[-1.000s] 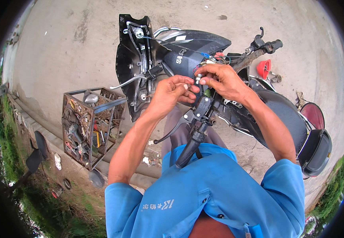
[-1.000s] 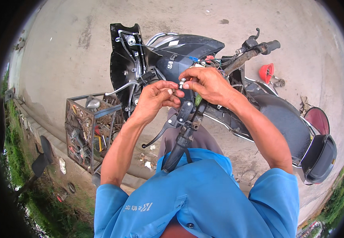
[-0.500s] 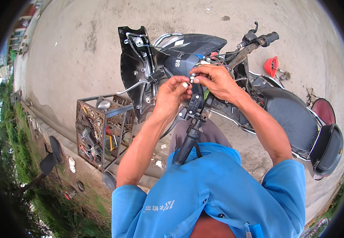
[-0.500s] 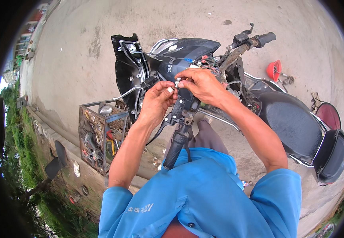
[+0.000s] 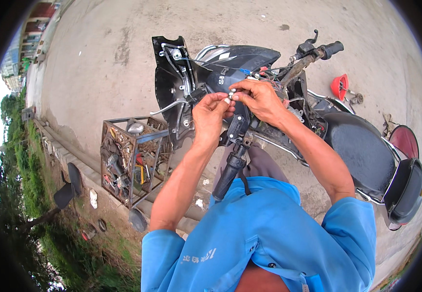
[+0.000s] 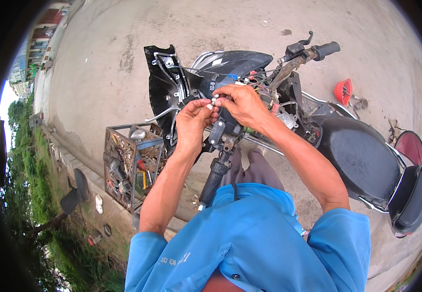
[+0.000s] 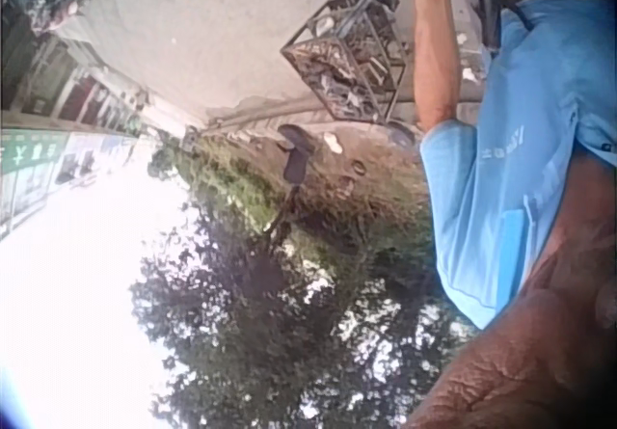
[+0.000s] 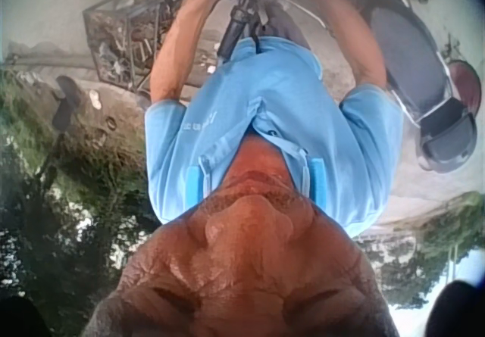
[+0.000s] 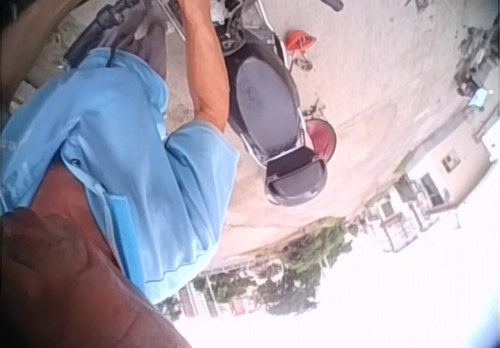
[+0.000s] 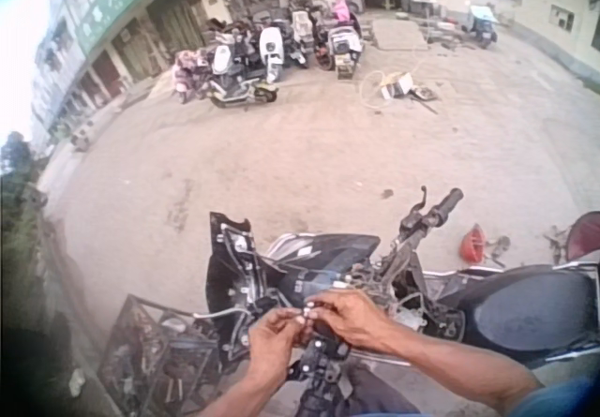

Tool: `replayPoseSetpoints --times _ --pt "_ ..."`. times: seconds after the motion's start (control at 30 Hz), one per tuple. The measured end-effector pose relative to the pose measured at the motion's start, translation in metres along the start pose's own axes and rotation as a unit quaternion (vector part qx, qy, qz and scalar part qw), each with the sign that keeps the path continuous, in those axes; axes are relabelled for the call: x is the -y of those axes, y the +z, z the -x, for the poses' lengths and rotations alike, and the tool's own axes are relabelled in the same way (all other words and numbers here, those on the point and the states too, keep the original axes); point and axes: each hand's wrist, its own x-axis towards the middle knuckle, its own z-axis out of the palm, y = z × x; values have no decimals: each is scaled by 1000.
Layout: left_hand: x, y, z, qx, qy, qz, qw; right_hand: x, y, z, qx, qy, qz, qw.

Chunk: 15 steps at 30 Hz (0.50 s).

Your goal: The person works on the handle and wiring of a motorcycle using a power drill and by hand.

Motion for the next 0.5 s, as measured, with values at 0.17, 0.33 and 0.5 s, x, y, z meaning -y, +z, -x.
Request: replayPoseSetpoints --times 0.17,0.33,0.5 --pt "-8 6 7 -32 -15 16 999 -1 0 1 -10 -17 -7 1000" --pt "-7 11 12 -63 -27 -19 997 -11 2 1 -10 -81 -17 996" --pt "-10 14 11 -76 -57 -13 995 -17 1 1 34 -27 -103 994"
